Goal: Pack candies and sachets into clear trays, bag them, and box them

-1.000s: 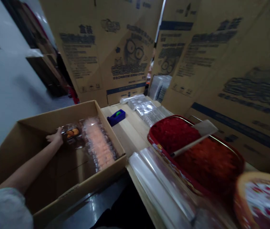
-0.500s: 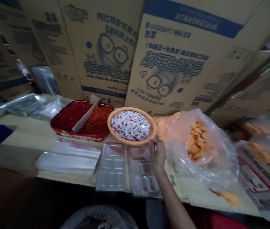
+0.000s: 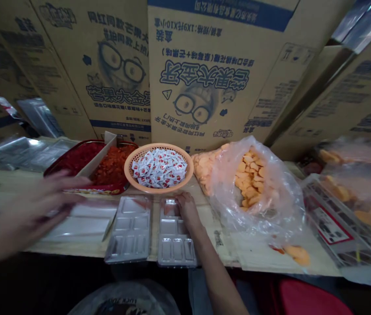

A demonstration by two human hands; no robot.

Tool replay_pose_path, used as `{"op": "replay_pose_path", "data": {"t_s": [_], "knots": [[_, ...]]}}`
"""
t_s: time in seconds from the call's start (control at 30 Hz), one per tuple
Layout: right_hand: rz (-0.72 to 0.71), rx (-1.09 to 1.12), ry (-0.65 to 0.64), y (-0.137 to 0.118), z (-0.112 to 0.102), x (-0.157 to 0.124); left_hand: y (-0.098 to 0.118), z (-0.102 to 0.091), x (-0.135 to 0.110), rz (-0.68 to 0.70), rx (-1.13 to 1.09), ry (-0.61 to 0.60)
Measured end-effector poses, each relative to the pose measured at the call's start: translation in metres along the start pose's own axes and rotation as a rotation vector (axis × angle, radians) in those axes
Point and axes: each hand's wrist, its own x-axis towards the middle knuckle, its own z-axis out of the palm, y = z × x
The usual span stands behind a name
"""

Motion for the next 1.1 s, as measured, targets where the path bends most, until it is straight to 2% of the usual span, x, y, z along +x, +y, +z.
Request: {"op": "replay_pose_path", "data": {"t_s": [0.07, 0.13, 0.2, 0.23, 0.3, 0.37, 0.5, 0.57, 0.6, 0.7, 0.73, 0.77, 0.87, 0.97, 1.03, 1.1], "knots": [[0.001, -0.007, 0.044, 0.004, -0.002, -0.003, 0.006, 0.049, -0.008, 0.239, -0.038, -0.342], [-0.007, -0.008, 0.083, 0.007, -0.003, -0.004, 0.002, 0.1, -0.017, 0.243, -0.125, -0.481], [-0.018, -0.004, 0.118, 0.008, -0.004, -0.005, -0.007, 0.142, -0.024, 0.111, -0.235, -0.531], [-0.021, -0.005, 0.135, 0.007, -0.006, -0.006, -0.011, 0.159, -0.027, 0.008, -0.306, -0.49], [-0.015, 0.004, 0.185, 0.002, -0.011, -0.01, -0.015, 0.185, -0.032, -0.151, -0.42, -0.41], [-0.001, 0.047, 0.26, -0.009, -0.022, -0.016, -0.012, 0.202, -0.036, -0.278, -0.56, -0.384], [-0.038, 0.169, 0.355, -0.034, -0.057, -0.022, 0.011, 0.224, -0.041, -0.514, -0.92, -0.561], [-0.025, 0.19, 0.418, -0.033, -0.08, -0.02, 0.025, 0.228, -0.041, -0.612, -1.032, -0.637], [0.025, 0.194, 0.495, -0.026, -0.092, -0.018, 0.031, 0.229, -0.04, -0.654, -1.066, -0.656], [0.316, 0.147, 0.782, 0.022, -0.126, -0.008, 0.043, 0.23, -0.037, -0.739, -1.108, -0.679], [0.414, 0.078, 0.762, 0.044, -0.137, -0.005, 0.045, 0.23, -0.036, -0.76, -1.115, -0.686], [0.507, -0.052, 0.671, 0.066, -0.147, -0.002, 0.046, 0.23, -0.035, -0.778, -1.119, -0.694], [0.586, -0.182, 0.565, 0.123, -0.172, 0.002, 0.046, 0.235, -0.036, -0.799, -1.122, -0.706], [0.648, -0.337, 0.59, 0.153, -0.19, -0.004, 0.044, 0.242, -0.038, -0.807, -1.096, -0.715], [0.774, -0.523, 0.633, 0.166, -0.197, -0.01, 0.04, 0.246, -0.039, -0.819, -1.075, -0.716], [0.904, -0.647, 0.599, 0.177, -0.201, -0.015, 0.036, 0.251, -0.039, -0.839, -1.065, -0.707]]}}
